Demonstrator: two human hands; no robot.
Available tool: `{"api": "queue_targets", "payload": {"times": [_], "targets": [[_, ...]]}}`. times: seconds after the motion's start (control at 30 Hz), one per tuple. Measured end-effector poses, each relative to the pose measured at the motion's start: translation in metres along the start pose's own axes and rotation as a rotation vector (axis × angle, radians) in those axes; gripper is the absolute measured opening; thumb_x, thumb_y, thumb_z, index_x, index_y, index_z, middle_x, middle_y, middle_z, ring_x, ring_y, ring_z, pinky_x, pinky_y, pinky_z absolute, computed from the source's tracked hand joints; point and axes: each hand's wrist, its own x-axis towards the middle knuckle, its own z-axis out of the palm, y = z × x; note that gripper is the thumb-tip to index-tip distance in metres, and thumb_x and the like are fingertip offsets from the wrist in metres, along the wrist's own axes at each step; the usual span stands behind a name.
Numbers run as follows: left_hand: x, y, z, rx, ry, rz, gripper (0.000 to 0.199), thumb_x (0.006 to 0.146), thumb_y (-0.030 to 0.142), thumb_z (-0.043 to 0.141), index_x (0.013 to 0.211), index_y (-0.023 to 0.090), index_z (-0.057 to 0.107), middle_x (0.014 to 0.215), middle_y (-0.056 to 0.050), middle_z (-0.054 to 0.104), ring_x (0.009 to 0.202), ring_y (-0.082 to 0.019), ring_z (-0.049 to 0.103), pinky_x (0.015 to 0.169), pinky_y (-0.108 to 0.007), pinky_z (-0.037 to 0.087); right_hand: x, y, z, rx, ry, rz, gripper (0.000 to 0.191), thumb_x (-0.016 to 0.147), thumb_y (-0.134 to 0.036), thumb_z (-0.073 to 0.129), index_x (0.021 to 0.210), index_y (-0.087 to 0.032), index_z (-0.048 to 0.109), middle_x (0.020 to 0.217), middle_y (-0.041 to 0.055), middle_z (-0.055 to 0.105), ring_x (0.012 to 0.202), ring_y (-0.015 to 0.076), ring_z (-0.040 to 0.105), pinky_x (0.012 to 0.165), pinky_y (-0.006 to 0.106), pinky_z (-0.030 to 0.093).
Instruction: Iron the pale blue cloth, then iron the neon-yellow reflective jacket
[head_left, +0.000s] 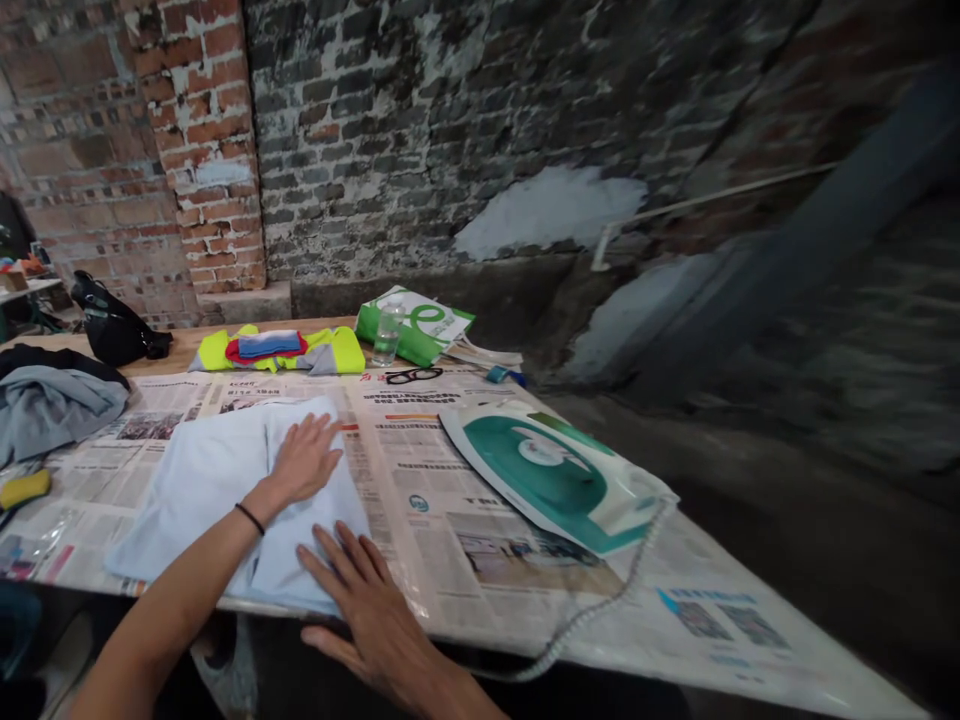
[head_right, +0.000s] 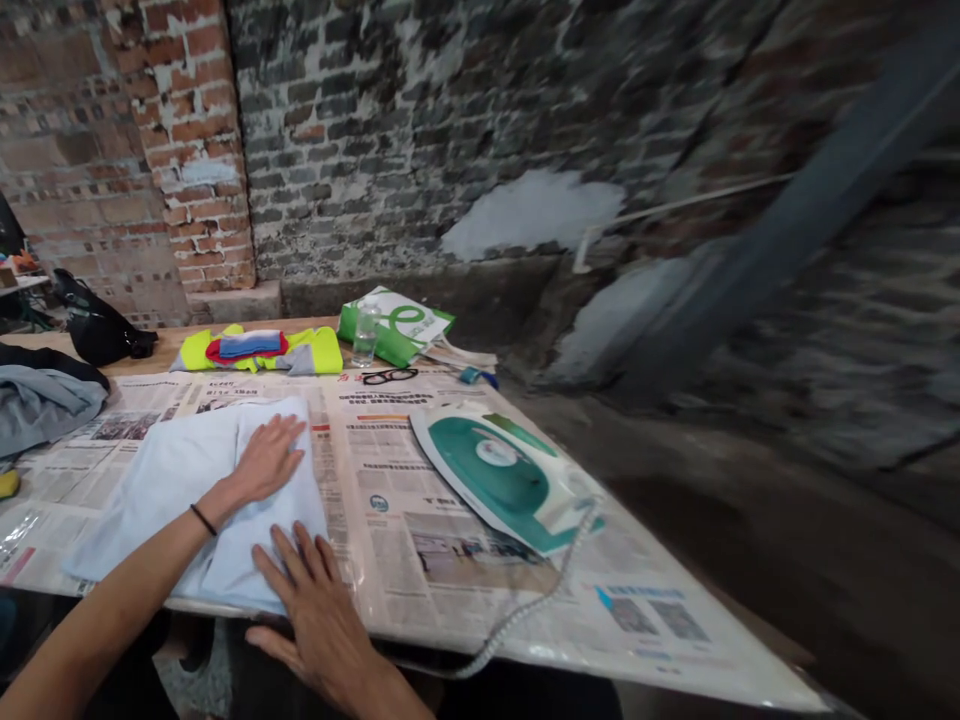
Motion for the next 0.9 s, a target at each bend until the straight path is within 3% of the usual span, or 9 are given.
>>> {"api": "queue_targets", "payload": {"times": [0.07, 0.2, 0.43, 0.57, 0.63, 0.73, 0.8, 0.9], "targets": [[0.014, 0.000, 0.009, 0.064, -0.119, 0.077, 0.056, 0.099, 0.047, 0.043, 0.154, 0.033, 0.038, 0.167, 0.001, 0.029, 0.157, -0.024, 0.014, 0.128, -0.048, 0.008, 0.002, -0.006, 0.009, -0.044, 0.022, -0.007, 0.092, 0.086, -0.064, 0.069, 0.161, -0.031, 0.026, 0.165, 0.0110, 0.022, 0.150, 0.0435, 0.018, 0.115, 0.067, 0.029], [0.034, -0.005, 0.021, 0.147, -0.215, 0.076, 0.068, 0.100, 0.058, 0.032, 0.159, 0.026, 0.028, 0.169, -0.006, 0.020, 0.157, -0.031, 0.009, 0.125, -0.061, 0.008, 0.001, -0.012, 0.021, -0.115, 0.046, -0.009, 0.112, 0.076, -0.067, 0.077, 0.163, -0.025, 0.020, 0.165, 0.0151, 0.019, 0.150, 0.0458, 0.014, 0.116, 0.068, 0.027], [0.035, -0.003, 0.022, 0.160, -0.177, -0.003, 0.079, 0.098, 0.066, 0.021, 0.162, 0.020, 0.017, 0.171, -0.009, 0.005, 0.157, -0.036, -0.003, 0.122, -0.068, 0.000, 0.000, -0.008, 0.017, -0.114, 0.020, -0.010, 0.112, 0.079, -0.067, 0.075, 0.164, -0.026, 0.016, 0.167, 0.0144, 0.016, 0.151, 0.0450, 0.012, 0.116, 0.068, 0.027], [0.041, 0.000, 0.021, 0.119, -0.232, -0.021, 0.082, 0.091, 0.074, 0.036, 0.158, 0.026, 0.030, 0.169, -0.006, 0.016, 0.156, -0.041, 0.006, 0.120, -0.072, 0.007, -0.001, -0.019, 0.023, -0.107, 0.028, -0.023, 0.109, 0.080, -0.058, 0.079, 0.164, -0.033, 0.014, 0.167, 0.0101, 0.017, 0.150, 0.0458, 0.015, 0.116, 0.071, 0.024], [0.042, -0.001, 0.014, 0.092, -0.227, -0.017, 0.083, 0.087, 0.075, 0.044, 0.156, 0.030, 0.034, 0.168, -0.005, 0.024, 0.154, -0.039, 0.018, 0.120, -0.069, 0.017, -0.003, -0.027, 0.027, -0.071, 0.008, -0.071, 0.110, 0.078, -0.056, 0.082, 0.163, -0.036, 0.015, 0.166, 0.0084, 0.020, 0.150, 0.0457, 0.017, 0.116, 0.071, 0.024], [0.031, -0.015, -0.011, 0.073, -0.120, -0.055, 0.079, 0.090, 0.064, 0.049, 0.157, 0.027, 0.030, 0.166, -0.005, 0.031, 0.152, -0.027, 0.029, 0.123, -0.048, 0.029, -0.007, -0.036, 0.024, 0.024, -0.073, -0.104, 0.109, 0.074, -0.057, 0.084, 0.162, -0.036, 0.023, 0.164, 0.0084, 0.026, 0.149, 0.0453, 0.021, 0.117, 0.069, 0.025], [0.006, -0.037, -0.034, 0.099, 0.004, -0.147, 0.073, 0.095, 0.050, 0.047, 0.158, 0.020, 0.025, 0.165, -0.008, 0.032, 0.153, -0.022, 0.028, 0.123, -0.038, 0.028, -0.007, -0.039, 0.013, 0.092, -0.116, -0.106, 0.095, 0.079, -0.062, 0.077, 0.159, -0.035, 0.035, 0.163, 0.0086, 0.031, 0.148, 0.0439, 0.025, 0.117, 0.067, 0.027], [-0.054, -0.082, -0.070, 0.178, 0.159, -0.383, 0.065, 0.097, 0.034, 0.043, 0.155, 0.012, 0.026, 0.160, -0.018, 0.038, 0.151, -0.027, 0.031, 0.123, -0.044, 0.027, 0.012, -0.037, -0.012, 0.172, -0.023, -0.126, 0.070, 0.093, -0.060, 0.061, 0.155, -0.031, 0.043, 0.162, 0.0092, 0.033, 0.149, 0.0368, 0.027, 0.118, 0.059, 0.032]]}}
